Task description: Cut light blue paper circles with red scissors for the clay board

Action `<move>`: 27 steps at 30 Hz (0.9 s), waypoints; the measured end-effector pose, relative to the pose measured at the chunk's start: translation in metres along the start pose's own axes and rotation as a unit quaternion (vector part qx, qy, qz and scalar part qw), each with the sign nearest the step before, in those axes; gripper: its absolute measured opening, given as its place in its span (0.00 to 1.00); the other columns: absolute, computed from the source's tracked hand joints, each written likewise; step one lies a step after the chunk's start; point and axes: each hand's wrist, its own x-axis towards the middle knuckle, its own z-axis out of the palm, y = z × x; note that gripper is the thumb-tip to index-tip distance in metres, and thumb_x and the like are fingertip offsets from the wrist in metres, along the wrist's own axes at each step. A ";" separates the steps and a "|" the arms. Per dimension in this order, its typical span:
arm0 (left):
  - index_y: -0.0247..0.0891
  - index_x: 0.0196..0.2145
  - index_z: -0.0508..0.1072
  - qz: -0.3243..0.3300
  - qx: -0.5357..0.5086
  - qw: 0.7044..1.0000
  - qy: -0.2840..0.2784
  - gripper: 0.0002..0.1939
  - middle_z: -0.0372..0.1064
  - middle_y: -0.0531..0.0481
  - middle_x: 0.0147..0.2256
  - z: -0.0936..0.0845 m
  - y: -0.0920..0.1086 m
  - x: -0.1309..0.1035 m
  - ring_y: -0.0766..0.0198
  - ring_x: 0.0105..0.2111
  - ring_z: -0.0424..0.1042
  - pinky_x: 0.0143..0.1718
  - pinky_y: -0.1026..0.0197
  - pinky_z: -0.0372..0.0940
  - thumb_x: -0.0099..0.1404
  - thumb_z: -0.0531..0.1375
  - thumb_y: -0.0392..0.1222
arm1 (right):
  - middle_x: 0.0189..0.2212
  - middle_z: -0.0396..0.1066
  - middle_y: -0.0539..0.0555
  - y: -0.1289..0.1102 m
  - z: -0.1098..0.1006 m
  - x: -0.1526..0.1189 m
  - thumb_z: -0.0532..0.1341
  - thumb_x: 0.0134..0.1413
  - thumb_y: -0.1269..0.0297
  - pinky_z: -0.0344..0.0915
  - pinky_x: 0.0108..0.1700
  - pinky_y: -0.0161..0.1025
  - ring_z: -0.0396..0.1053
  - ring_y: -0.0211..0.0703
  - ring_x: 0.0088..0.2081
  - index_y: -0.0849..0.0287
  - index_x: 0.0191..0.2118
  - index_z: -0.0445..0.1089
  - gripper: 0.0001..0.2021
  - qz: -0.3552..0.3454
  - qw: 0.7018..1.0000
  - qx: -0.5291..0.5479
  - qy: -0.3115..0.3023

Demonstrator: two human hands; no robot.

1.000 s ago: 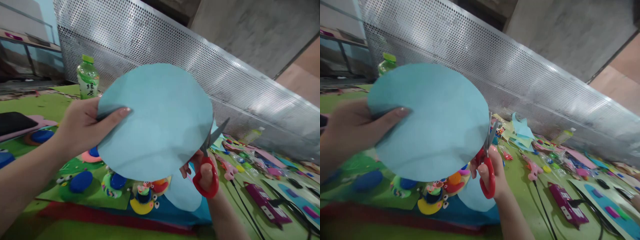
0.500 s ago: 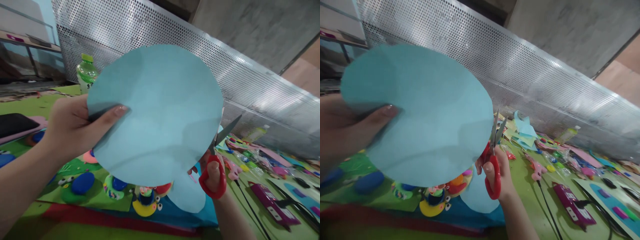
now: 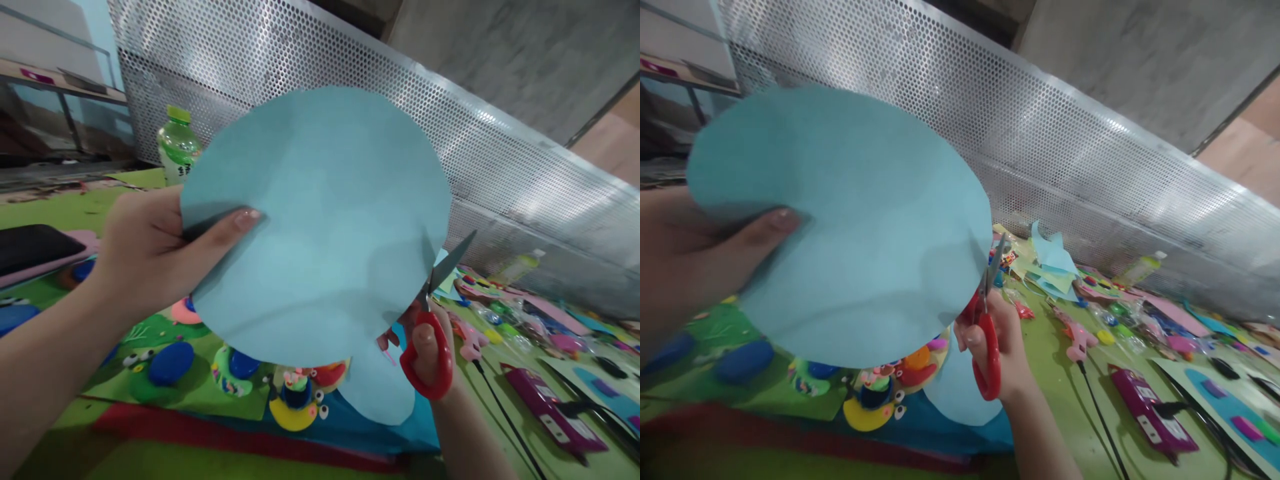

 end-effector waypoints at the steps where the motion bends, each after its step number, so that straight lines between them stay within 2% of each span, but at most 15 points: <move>1: 0.37 0.11 0.50 0.007 0.001 1.000 -0.001 0.26 0.40 0.58 0.13 0.000 0.000 0.000 0.77 0.14 0.45 0.16 0.72 0.41 0.55 0.57 0.54 | 0.15 0.56 0.46 -0.001 0.000 0.001 0.54 0.53 0.46 0.50 0.17 0.35 0.54 0.35 0.16 0.56 0.27 0.61 0.17 0.006 1.000 -0.002 -0.003; 8: 0.38 0.11 0.49 0.011 -0.005 1.000 -0.001 0.26 0.40 0.58 0.13 -0.002 0.000 0.000 0.77 0.14 0.44 0.16 0.71 0.41 0.55 0.57 0.54 | 0.15 0.53 0.44 -0.003 0.002 0.004 0.55 0.51 0.44 0.49 0.15 0.33 0.53 0.33 0.14 0.57 0.27 0.60 0.19 0.034 0.999 -0.005 0.002; 12: 0.38 0.11 0.50 -0.009 -0.004 1.000 -0.020 0.25 0.41 0.58 0.13 -0.003 0.004 0.000 0.76 0.14 0.46 0.16 0.70 0.42 0.55 0.57 0.52 | 0.15 0.53 0.44 -0.004 0.003 0.005 0.55 0.52 0.45 0.49 0.14 0.32 0.53 0.33 0.14 0.57 0.27 0.60 0.18 0.028 1.000 0.010 -0.001; 19: 0.39 0.11 0.51 0.011 -0.003 1.000 -0.028 0.25 0.44 0.59 0.10 -0.003 0.002 0.001 0.75 0.11 0.47 0.15 0.69 0.42 0.56 0.56 0.51 | 0.16 0.52 0.45 -0.005 0.004 0.003 0.55 0.52 0.46 0.46 0.13 0.33 0.53 0.33 0.13 0.55 0.26 0.59 0.17 0.040 0.999 0.018 0.009; 27: 0.39 0.11 0.52 0.002 -0.008 1.000 -0.023 0.24 0.45 0.59 0.10 -0.003 0.004 0.002 0.76 0.11 0.48 0.15 0.69 0.42 0.56 0.57 0.51 | 0.15 0.52 0.46 -0.008 0.005 0.003 0.56 0.52 0.47 0.46 0.10 0.32 0.50 0.31 0.12 0.55 0.25 0.61 0.16 0.030 0.999 0.021 0.005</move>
